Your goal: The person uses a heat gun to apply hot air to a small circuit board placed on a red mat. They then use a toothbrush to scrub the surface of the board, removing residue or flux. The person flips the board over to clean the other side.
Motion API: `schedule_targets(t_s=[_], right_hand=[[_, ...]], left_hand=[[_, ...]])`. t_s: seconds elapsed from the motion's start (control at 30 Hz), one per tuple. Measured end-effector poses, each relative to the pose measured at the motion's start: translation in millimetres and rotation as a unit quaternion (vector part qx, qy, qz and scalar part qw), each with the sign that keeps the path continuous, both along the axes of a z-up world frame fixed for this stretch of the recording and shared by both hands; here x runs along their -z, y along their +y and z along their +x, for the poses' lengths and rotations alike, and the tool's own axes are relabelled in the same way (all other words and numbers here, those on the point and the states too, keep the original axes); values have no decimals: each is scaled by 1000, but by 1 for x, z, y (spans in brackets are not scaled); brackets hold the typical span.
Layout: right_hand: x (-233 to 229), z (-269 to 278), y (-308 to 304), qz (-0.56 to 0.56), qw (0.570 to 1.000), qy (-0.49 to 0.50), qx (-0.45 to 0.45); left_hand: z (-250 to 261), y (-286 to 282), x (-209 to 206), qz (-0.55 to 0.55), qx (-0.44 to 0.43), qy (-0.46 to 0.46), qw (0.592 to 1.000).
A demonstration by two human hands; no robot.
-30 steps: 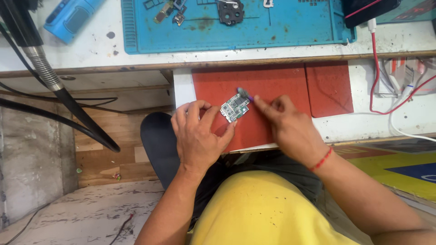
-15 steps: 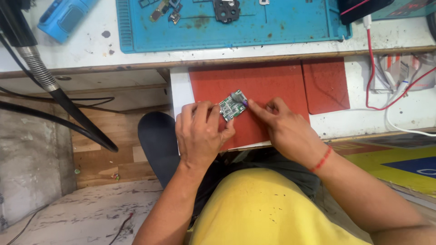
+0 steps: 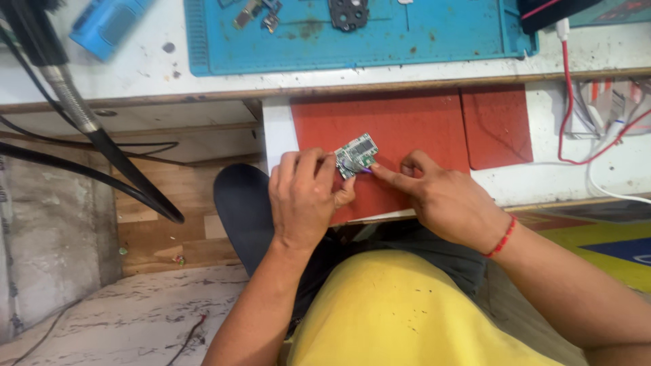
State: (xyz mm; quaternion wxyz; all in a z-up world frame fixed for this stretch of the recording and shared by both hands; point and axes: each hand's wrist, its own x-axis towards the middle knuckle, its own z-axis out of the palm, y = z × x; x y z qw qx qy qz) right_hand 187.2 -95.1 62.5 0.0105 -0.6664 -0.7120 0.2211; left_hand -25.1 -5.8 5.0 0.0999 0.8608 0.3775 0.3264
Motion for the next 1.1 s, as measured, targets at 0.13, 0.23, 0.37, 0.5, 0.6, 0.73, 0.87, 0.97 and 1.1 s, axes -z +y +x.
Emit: schedule_targets(t_s=[0.13, 0.23, 0.37, 0.5, 0.6, 0.73, 0.87, 0.97, 1.1], right_hand=[[1, 15, 8, 32, 999, -27, 19], [2, 18, 12, 24, 999, -20, -11], [4, 26, 13, 57, 998, -22, -22], [3, 27, 20, 41, 998, -42, 16], [0, 25, 16, 44, 999, -10, -25], [1, 33, 22, 54, 998, -16, -19], [-2, 32, 19, 16, 998, -29, -45], [-3, 33, 26, 40, 998, -27, -41], [3, 21, 15, 44, 998, -7, -43]], left_hand=[[0, -6, 0, -8, 5, 1, 1000], [1, 1, -3, 1, 2, 2, 1000], [-1, -1, -1, 2, 5, -3, 1000], [0, -1, -2, 0, 7, -6, 1000], [-1, 2, -3, 5, 4, -4, 1000], [0, 0, -3, 2, 12, -9, 1000], [0, 1, 0, 3, 3, -9, 1000], [0, 0, 0, 3, 7, -3, 1000], [-1, 1, 1, -28, -3, -15, 1000]])
